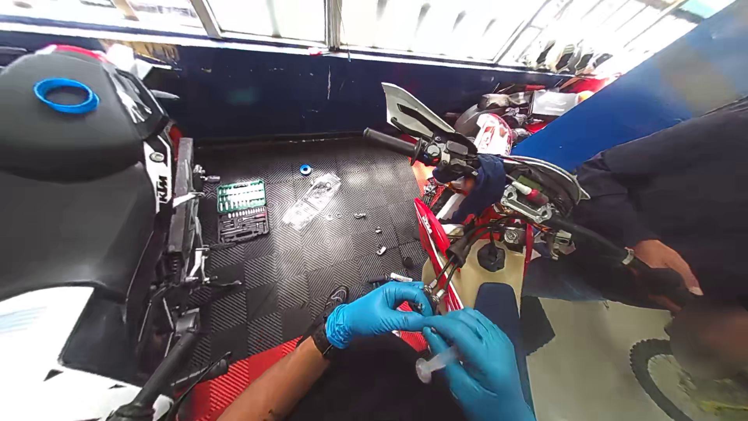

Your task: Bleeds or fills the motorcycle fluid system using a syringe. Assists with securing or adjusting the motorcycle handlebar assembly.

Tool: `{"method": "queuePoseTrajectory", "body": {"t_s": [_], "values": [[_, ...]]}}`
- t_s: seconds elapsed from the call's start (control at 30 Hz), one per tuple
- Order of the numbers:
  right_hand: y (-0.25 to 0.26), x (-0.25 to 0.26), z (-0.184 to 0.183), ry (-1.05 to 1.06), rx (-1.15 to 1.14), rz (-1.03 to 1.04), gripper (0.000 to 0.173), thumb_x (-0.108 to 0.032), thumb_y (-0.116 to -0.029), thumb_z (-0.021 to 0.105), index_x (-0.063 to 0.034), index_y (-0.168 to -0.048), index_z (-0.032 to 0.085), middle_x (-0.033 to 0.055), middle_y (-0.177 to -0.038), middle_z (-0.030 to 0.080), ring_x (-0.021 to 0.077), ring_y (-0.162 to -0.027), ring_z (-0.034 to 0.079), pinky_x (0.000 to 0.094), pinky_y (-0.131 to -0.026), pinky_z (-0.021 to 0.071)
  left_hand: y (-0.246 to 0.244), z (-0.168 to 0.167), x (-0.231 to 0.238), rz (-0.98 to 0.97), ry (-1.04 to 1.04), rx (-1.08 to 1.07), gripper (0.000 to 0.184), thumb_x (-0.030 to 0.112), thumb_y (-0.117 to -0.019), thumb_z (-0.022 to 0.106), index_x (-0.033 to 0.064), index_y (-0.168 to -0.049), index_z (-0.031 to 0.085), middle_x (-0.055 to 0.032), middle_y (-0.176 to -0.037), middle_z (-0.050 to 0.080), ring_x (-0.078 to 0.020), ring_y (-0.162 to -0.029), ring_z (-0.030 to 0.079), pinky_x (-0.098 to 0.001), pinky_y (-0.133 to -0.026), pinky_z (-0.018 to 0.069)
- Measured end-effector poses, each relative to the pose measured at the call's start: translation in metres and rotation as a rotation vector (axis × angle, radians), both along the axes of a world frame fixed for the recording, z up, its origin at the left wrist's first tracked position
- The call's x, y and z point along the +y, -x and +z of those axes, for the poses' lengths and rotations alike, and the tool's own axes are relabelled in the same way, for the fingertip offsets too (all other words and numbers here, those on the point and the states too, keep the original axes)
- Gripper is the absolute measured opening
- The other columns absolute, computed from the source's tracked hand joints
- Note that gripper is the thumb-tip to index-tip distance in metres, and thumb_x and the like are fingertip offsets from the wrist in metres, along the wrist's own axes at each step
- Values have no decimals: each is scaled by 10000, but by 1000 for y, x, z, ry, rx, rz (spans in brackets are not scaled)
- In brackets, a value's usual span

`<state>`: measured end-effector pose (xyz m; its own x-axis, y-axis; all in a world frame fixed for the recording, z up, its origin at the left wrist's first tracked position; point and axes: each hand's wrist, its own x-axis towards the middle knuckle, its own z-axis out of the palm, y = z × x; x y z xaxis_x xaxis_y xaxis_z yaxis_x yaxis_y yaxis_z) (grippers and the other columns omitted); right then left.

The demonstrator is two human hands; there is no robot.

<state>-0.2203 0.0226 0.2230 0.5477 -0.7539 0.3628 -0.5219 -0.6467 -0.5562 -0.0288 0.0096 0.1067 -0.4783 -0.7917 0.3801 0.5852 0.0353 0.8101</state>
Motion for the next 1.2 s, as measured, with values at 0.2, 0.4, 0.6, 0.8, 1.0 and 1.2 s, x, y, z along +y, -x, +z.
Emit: {"method": "queuePoseTrajectory", "body": {"t_s": [0.2,0.4,0.6,0.8,1.0,1.2], "values": [[-2,4,-16,21,-250,-37,84,-191,-966,678,-113,-954,706,-12,-841,698,48,-815,665,179,-746,563,-2,-1,-7,48,159,-123,196,161,-989,639,-20,-938,695,-87,-1037,630,-118,-1052,556,-269,-954,448],[-7,5,-8,42,-207,-50,99,-195,-963,670,-109,-941,714,-2,-812,694,62,-797,663,198,-742,561,-4,-5,-12,75,197,-157,214,173,-998,624,-16,-923,691,-86,-996,648,-123,-1035,571,-282,-949,454],[-9,0,-34,32,-168,-39,130,-214,-966,657,-118,-939,741,-4,-837,727,71,-841,685,218,-791,568,-60,6,-38,-179,130,-387,850,378,-947,682,35,-1609,273,-170,-1509,514,-242,-1314,567,-419,-1103,472],[-15,9,-30,26,-208,-121,127,-198,-957,662,-110,-939,751,14,-835,727,86,-839,687,232,-779,569,-82,21,-121,926,324,-1082,249,291,-959,629,92,-1045,753,-148,-1628,366,-275,-1367,522,-466,-1099,461],[-20,14,-29,36,-268,-186,125,-173,-948,673,-87,-919,760,33,-826,732,107,-827,697,252,-781,579,-70,8,-159,1116,423,-1391,286,317,-947,638,66,-1008,760,-111,-1611,414,-339,-1289,583,-537,-1014,497],[-26,19,-30,64,-255,-242,138,-179,-947,665,-89,-899,759,44,-813,731,130,-812,702,272,-763,579,-75,1,-159,1077,438,-1498,315,350,-947,650,63,-1003,768,-80,-1635,382,-341,-1255,603,-539,-999,501]]}}
